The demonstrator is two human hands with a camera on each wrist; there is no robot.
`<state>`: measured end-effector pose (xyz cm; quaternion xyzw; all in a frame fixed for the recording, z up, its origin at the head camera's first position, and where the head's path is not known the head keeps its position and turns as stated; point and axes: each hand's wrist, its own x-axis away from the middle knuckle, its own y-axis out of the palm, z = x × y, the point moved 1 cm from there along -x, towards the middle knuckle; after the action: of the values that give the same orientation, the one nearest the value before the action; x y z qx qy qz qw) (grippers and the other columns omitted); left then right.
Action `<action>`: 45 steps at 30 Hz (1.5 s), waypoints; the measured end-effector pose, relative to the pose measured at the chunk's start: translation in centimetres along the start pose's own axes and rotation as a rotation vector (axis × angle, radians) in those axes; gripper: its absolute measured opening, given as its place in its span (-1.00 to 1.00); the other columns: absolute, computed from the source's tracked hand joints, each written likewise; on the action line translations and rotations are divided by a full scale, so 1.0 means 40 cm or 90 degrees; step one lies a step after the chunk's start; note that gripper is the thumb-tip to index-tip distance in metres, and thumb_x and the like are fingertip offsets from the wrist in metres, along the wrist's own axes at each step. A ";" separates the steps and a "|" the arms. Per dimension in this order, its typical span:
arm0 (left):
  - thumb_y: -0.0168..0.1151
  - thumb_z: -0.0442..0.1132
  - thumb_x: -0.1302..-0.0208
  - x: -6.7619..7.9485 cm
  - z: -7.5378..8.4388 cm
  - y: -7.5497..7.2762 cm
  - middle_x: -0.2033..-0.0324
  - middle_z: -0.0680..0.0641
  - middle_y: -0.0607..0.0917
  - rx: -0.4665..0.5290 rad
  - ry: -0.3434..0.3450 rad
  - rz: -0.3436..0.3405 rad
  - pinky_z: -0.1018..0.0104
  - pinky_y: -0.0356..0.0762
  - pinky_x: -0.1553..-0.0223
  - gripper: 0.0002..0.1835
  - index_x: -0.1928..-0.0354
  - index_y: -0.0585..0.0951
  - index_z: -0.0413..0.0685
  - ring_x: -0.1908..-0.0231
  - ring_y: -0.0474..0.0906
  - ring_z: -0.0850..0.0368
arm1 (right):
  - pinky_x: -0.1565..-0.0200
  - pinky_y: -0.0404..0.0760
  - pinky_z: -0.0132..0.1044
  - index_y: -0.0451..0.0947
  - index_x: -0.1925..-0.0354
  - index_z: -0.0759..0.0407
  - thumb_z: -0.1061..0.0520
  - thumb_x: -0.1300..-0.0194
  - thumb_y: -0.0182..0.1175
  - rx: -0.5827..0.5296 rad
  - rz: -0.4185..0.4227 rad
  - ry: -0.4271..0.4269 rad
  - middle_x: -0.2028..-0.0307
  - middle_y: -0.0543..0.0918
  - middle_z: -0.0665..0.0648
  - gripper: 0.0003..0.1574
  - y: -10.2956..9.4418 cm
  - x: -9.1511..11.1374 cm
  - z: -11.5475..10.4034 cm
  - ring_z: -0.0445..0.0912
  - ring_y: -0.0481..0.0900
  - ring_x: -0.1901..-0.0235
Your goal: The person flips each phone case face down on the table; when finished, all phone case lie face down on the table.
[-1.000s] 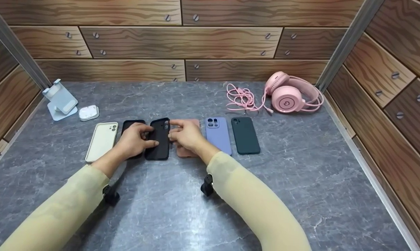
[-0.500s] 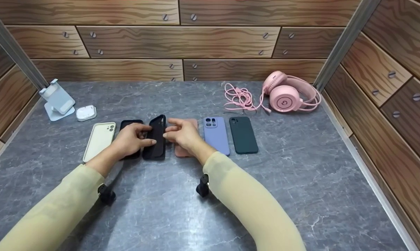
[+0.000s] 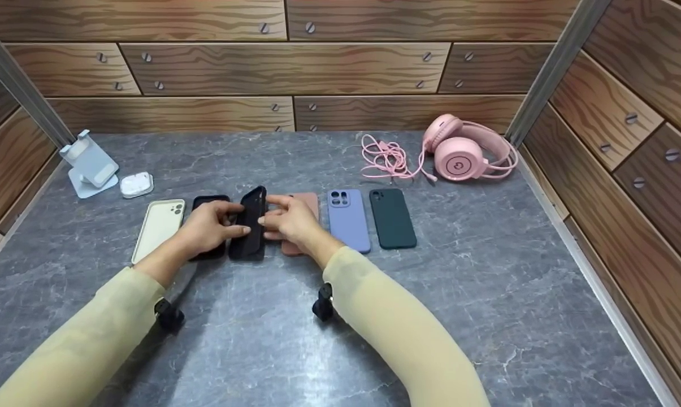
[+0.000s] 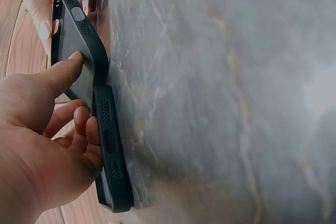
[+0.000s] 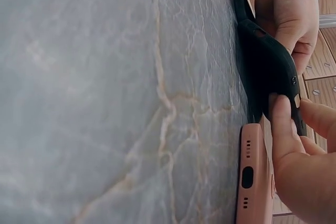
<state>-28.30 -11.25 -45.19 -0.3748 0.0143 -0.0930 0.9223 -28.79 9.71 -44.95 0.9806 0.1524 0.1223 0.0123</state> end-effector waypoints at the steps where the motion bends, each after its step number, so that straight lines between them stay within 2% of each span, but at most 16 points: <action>1: 0.54 -0.12 -0.32 -0.001 0.001 0.000 -0.09 -0.19 0.72 0.000 0.000 -0.002 0.06 0.58 -0.12 -0.39 -0.35 0.63 -0.21 0.03 0.63 -0.03 | 0.14 0.78 -0.25 0.29 -0.57 0.30 0.45 -0.41 0.29 -0.002 -0.001 0.003 -0.02 0.73 0.27 -0.15 0.000 0.001 0.000 -0.06 0.75 0.19; 5: 0.54 -0.13 -0.33 -0.003 0.009 -0.002 0.01 -0.17 0.76 0.002 -0.001 -0.008 0.07 0.61 -0.05 -0.39 -0.36 0.62 -0.20 0.09 0.66 -0.03 | 0.17 0.78 -0.26 0.29 -0.58 0.27 0.44 -0.40 0.30 -0.001 0.004 0.002 -0.08 0.72 0.35 -0.14 0.000 0.003 0.000 -0.04 0.76 0.19; 11: 0.55 -0.13 -0.32 0.001 0.035 -0.007 -0.17 -0.21 0.72 -0.008 -0.010 0.004 0.02 0.56 -0.22 -0.36 -0.39 0.61 -0.16 -0.14 0.64 -0.08 | 0.20 0.78 -0.27 0.31 -0.57 0.27 0.45 -0.38 0.28 0.000 0.026 -0.008 -0.05 0.74 0.34 -0.14 -0.003 0.004 -0.006 -0.04 0.76 0.18; 15: 0.53 -0.15 -0.34 0.006 0.053 -0.006 -0.09 -0.21 0.75 0.009 -0.013 0.025 0.03 0.61 -0.12 -0.36 -0.41 0.59 -0.13 -0.06 0.68 -0.08 | 0.20 0.78 -0.27 0.31 -0.57 0.26 0.48 -0.36 0.28 0.005 0.042 -0.006 -0.07 0.73 0.35 -0.13 -0.009 0.006 -0.012 -0.03 0.76 0.17; 17: 0.52 -0.16 -0.35 0.007 0.057 -0.002 -0.08 -0.19 0.76 0.040 -0.012 0.032 0.06 0.64 -0.07 -0.39 -0.40 0.60 -0.12 -0.03 0.70 -0.05 | 0.19 0.78 -0.27 0.31 -0.57 0.27 0.48 -0.36 0.27 0.008 0.044 -0.005 -0.08 0.73 0.36 -0.13 -0.012 0.006 -0.013 -0.03 0.76 0.17; 21: 0.50 -0.19 -0.36 0.007 0.058 0.008 -0.21 -0.16 0.71 0.126 -0.009 0.027 0.10 0.65 -0.11 -0.43 -0.37 0.62 -0.17 -0.10 0.71 -0.04 | 0.19 0.77 -0.29 0.33 -0.56 0.27 0.47 -0.37 0.27 0.007 0.039 -0.006 -0.05 0.73 0.35 -0.15 -0.016 0.006 -0.014 -0.05 0.75 0.19; 26: 0.40 -0.21 -0.46 0.014 0.059 0.015 -0.25 -0.19 0.67 0.252 -0.023 -0.012 0.11 0.71 -0.05 -0.45 -0.40 0.56 -0.24 -0.18 0.66 -0.09 | 0.18 0.78 -0.27 0.35 -0.55 0.28 0.41 -0.41 0.27 -0.002 0.028 -0.019 0.04 0.75 0.28 -0.21 -0.016 0.005 -0.014 -0.06 0.76 0.22; 30: 0.31 -0.20 -0.54 0.018 0.054 0.016 -0.25 -0.27 0.64 0.361 -0.040 -0.041 0.07 0.74 -0.02 -0.43 -0.47 0.47 -0.28 -0.16 0.66 -0.14 | 0.17 0.78 -0.23 0.35 -0.56 0.25 0.37 -0.46 0.21 -0.009 0.019 -0.027 0.08 0.74 0.24 -0.25 -0.013 0.007 -0.018 -0.03 0.78 0.23; 34: 0.31 -0.17 -0.55 0.018 0.047 0.013 -0.21 -0.29 0.65 0.415 -0.053 -0.054 0.01 0.74 0.00 -0.39 -0.52 0.43 -0.21 -0.08 0.71 -0.15 | 0.16 0.79 -0.20 0.35 -0.57 0.20 0.36 -0.49 0.20 -0.007 0.002 -0.030 0.08 0.77 0.27 -0.26 -0.010 0.008 -0.020 -0.02 0.79 0.23; 39: 0.33 -0.14 -0.54 0.016 0.046 0.007 -0.17 -0.28 0.69 0.417 -0.048 -0.071 -0.01 0.74 0.00 -0.33 -0.57 0.38 -0.12 -0.05 0.74 -0.13 | 0.17 0.79 -0.20 0.35 -0.58 0.15 0.35 -0.50 0.22 -0.015 -0.022 -0.035 0.05 0.79 0.28 -0.25 -0.003 0.008 -0.022 -0.01 0.81 0.23; 45: 0.38 -0.15 -0.50 0.014 0.043 -0.007 -0.17 -0.24 0.73 0.378 -0.049 -0.061 0.09 0.68 0.01 -0.32 -0.57 0.40 -0.05 -0.13 0.70 -0.12 | 0.17 0.79 -0.19 0.35 -0.58 0.10 0.33 -0.52 0.25 -0.021 -0.035 -0.029 0.05 0.79 0.25 -0.24 0.009 0.009 -0.023 -0.01 0.81 0.24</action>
<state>-27.62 -10.36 -43.72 -0.0921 -0.0662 -0.1223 0.9860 -28.59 9.46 -43.94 0.9783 0.1767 0.1019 0.0352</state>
